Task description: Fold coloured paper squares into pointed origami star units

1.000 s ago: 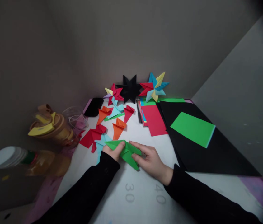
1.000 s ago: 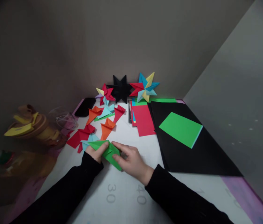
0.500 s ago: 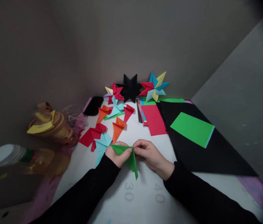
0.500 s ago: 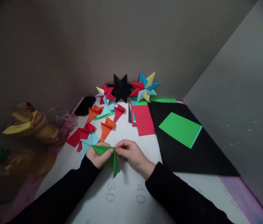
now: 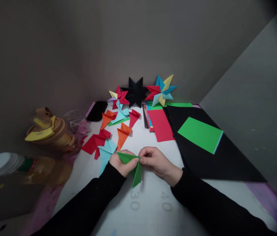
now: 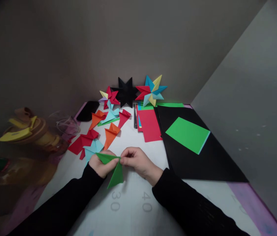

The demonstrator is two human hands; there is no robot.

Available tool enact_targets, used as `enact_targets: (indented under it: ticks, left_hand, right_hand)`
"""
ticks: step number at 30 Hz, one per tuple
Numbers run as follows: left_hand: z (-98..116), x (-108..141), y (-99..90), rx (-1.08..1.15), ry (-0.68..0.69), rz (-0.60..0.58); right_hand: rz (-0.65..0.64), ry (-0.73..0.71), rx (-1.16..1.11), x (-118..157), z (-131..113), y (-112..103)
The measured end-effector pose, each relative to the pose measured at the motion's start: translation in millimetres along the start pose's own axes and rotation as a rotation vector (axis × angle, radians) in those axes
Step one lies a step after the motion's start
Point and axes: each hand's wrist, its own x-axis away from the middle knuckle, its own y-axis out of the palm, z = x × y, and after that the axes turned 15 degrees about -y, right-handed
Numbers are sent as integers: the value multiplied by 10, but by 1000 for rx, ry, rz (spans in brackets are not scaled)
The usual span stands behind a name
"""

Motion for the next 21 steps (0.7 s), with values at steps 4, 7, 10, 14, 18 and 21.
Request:
enact_targets:
  ticks: [4,7,10,14,18,21]
  left_hand:
    - [17,8,6,33,-29,-25]
    - [28,13,9,69,-39,-36]
    - [23,15,13,104,-49,-35]
    - [2,12,29,127,-37,-21]
    - [1,17,46,135,-18,-15]
    - [16,25,47,121,-14,-11]
  right_hand:
    - [-7,-4,6,-1,5,-17]
    - [-15,-20,-9,-7,7,-19]
    - [-24,-32,-28,-10,-2,-8]
    - [-29,-25,-40,-7,-25,12]
    - [-38,-29,-21,-7,-34,17]
    - [-41,-36,-1,-7,-29,13]
